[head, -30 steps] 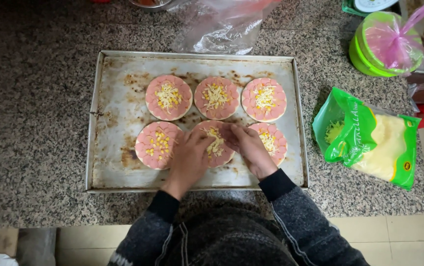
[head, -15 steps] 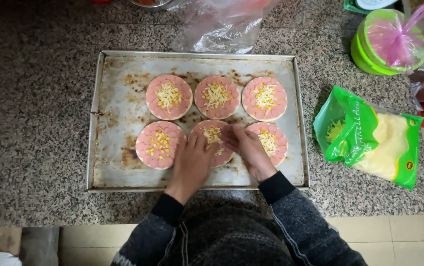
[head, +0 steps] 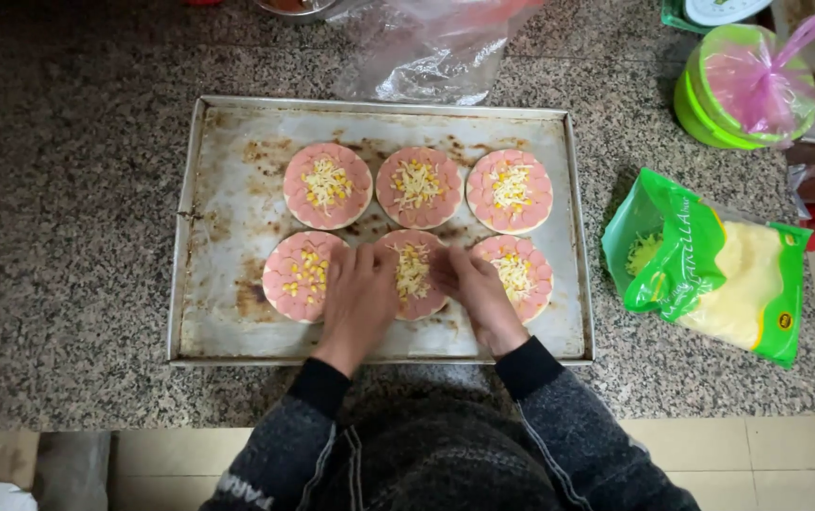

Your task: The person sprinkles shredded cheese by hand onto six round pizza bases topped with ham and corn on a metal baking tray. The person repeatedly reaches into a green bag to take cheese and distributes it over each base, then closes the bag.

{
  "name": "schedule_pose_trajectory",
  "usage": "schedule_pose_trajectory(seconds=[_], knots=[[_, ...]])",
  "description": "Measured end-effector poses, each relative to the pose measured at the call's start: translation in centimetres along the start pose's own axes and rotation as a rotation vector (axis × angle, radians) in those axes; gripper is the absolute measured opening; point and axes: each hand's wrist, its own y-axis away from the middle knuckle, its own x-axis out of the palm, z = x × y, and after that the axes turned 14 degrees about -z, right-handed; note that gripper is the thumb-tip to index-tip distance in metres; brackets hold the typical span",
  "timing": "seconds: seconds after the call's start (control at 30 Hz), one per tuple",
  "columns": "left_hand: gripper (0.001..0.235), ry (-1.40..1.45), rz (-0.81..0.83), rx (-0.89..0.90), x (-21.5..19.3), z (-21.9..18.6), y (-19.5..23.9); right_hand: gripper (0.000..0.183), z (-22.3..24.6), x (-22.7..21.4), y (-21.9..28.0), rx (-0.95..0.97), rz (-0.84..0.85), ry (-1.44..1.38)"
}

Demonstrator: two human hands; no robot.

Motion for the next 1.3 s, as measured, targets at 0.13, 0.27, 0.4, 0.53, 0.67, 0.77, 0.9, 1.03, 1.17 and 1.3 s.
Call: schedule_pose_trajectory(seconds=[0.13, 0.27, 0.4, 0.53, 0.67, 0.77, 0.9, 1.03, 1.17, 1.3], knots=[[0.048, 0.079, 0.043, 0.029, -2.5, -1.5, -1.2, 0.06, 0.0, 0.3, 0.1, 0.009, 0.018, -0.032], [0.047, 0.074, 0.048, -0.009, -1.5, -1.4, -0.5, 0.058, 1.4, 0.4, 1.5, 0.003, 0.046, -0.062], [0.041, 0.019, 0.076, -0.016, -4.0, -2.0, -1.1, 0.058, 0.8, -0.1, 0.5, -0.002, 0.068, -0.066], [0.044, 0.04, 0.092, -0.038, -4.7, -1.9, -0.6, 0.063, -0.1, -0.7, -0.3, 0.004, 0.081, -0.097], [0.037, 0.063, 0.097, 0.031, -7.1, -2.6, -0.5, 0.063, -0.1, -0.6, 0.0, 0.023, 0.079, -0.101], [0.036, 0.057, 0.049, 0.018, -5.5, -2.1, 0.7, 0.06, -0.2, -0.8, -0.2, 0.037, 0.076, -0.1], [0.038, 0.208, -0.011, -0.024, -5.8, -2.5, 0.8, 0.068, 0.2, -0.7, 0.6, 0.1, 0.125, -0.129], [0.045, 0.377, -0.033, -0.017, -4.9, -4.3, 0.5, 0.075, 0.8, -0.4, 1.1, 0.144, 0.152, -0.202], [0.069, 0.454, 0.009, 0.095, -6.3, -6.3, -0.2, 0.075, 0.0, -0.3, -0.1, 0.226, 0.233, -0.289], [0.072, 0.225, -0.104, 0.168, 0.2, -3.0, 2.1, 0.084, 0.4, -0.8, 0.4, 0.257, 0.254, -0.349]])
